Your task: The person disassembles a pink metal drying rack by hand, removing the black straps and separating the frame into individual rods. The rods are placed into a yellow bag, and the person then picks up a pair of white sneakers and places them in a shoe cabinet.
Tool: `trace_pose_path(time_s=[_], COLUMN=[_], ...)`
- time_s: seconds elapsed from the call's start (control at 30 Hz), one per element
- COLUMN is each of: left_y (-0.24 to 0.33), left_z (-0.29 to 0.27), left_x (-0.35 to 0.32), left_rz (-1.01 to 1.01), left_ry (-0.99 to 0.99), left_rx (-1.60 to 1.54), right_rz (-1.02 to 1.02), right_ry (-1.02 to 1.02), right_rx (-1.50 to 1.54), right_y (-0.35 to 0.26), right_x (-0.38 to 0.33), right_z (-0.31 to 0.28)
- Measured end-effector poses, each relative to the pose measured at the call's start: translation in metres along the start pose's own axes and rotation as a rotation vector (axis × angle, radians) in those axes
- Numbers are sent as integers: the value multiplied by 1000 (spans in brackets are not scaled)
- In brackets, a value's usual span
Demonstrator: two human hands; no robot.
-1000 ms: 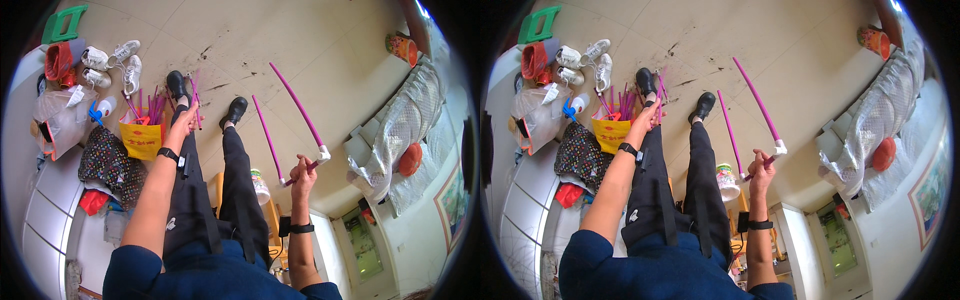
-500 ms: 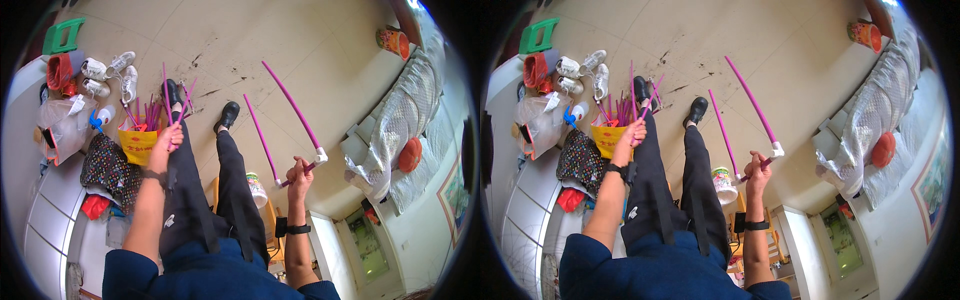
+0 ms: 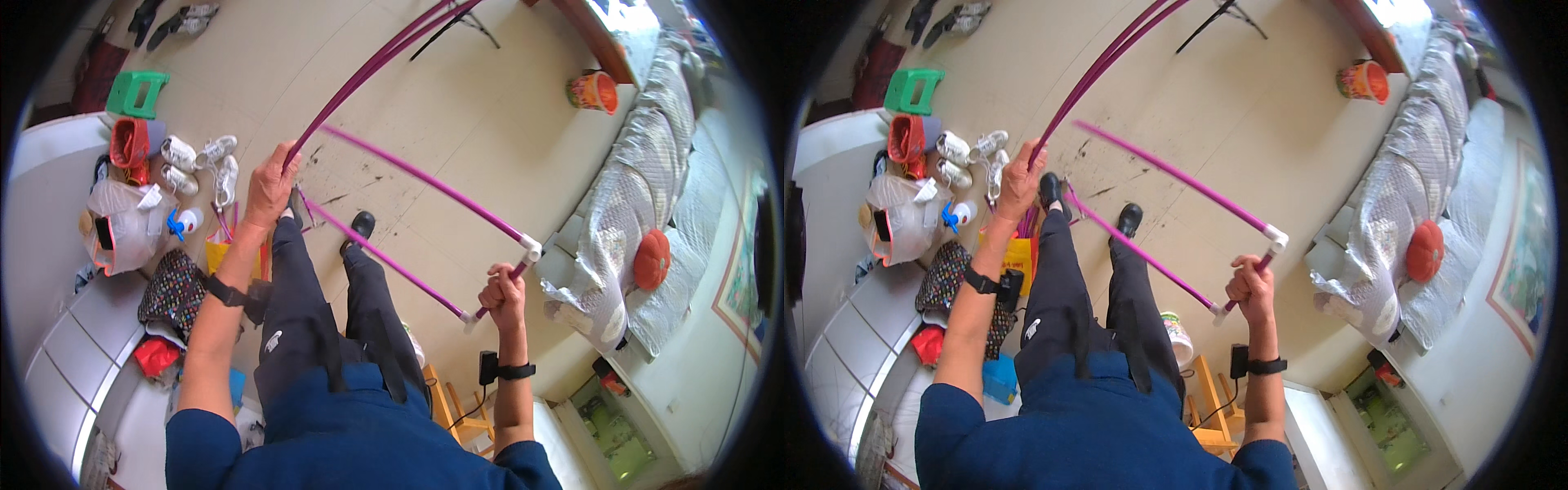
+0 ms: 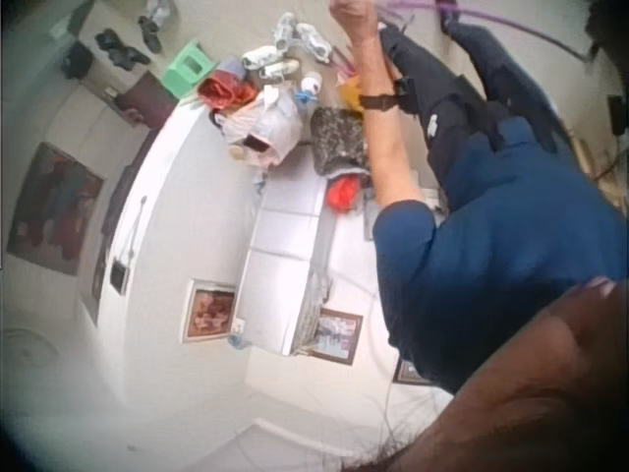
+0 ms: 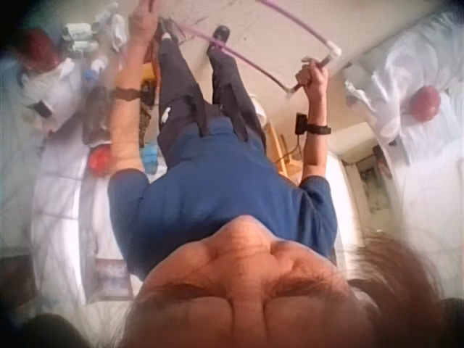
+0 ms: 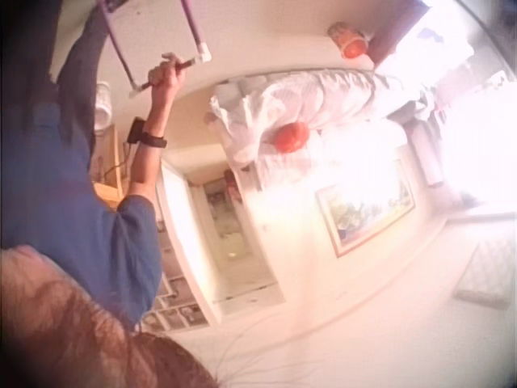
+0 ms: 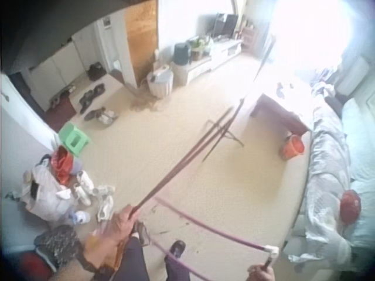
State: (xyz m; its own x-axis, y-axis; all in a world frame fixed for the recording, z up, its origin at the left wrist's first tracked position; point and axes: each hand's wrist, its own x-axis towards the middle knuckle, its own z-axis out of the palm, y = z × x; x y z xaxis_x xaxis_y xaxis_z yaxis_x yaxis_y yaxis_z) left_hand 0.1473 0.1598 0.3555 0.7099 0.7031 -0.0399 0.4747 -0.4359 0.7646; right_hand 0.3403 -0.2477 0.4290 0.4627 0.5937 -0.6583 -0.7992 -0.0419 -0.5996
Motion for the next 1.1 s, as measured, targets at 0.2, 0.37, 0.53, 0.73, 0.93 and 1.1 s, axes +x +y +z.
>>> trace_pose_path(time_s=[0.2, 0.37, 0.53, 0.73, 0.93, 1.1], left_y=[135, 197, 228, 236, 203, 112], left_z=[-87, -139, -184, -191, -218, -340], left_x=[32, -14, -60, -110, -157, -214], left_rz=[255, -147, -259, -263, -287, -559], left_ry=[-499, -795, -431, -199, 10, 194], left_rx=[46, -418, -544, -751, -718, -424], right_rz=[-127, -703, -814, -344, -627, -1010], right_ry=[-293, -33, 214, -507, -131, 264], right_rx=[-115, -879, -515, 109, -414, -1477], right_y=[-104, -171, -173, -45, -52, -136], right_x=[-53, -59, -54, -43, -51, -62], right_z=[45, 21, -5, 173, 208, 89])
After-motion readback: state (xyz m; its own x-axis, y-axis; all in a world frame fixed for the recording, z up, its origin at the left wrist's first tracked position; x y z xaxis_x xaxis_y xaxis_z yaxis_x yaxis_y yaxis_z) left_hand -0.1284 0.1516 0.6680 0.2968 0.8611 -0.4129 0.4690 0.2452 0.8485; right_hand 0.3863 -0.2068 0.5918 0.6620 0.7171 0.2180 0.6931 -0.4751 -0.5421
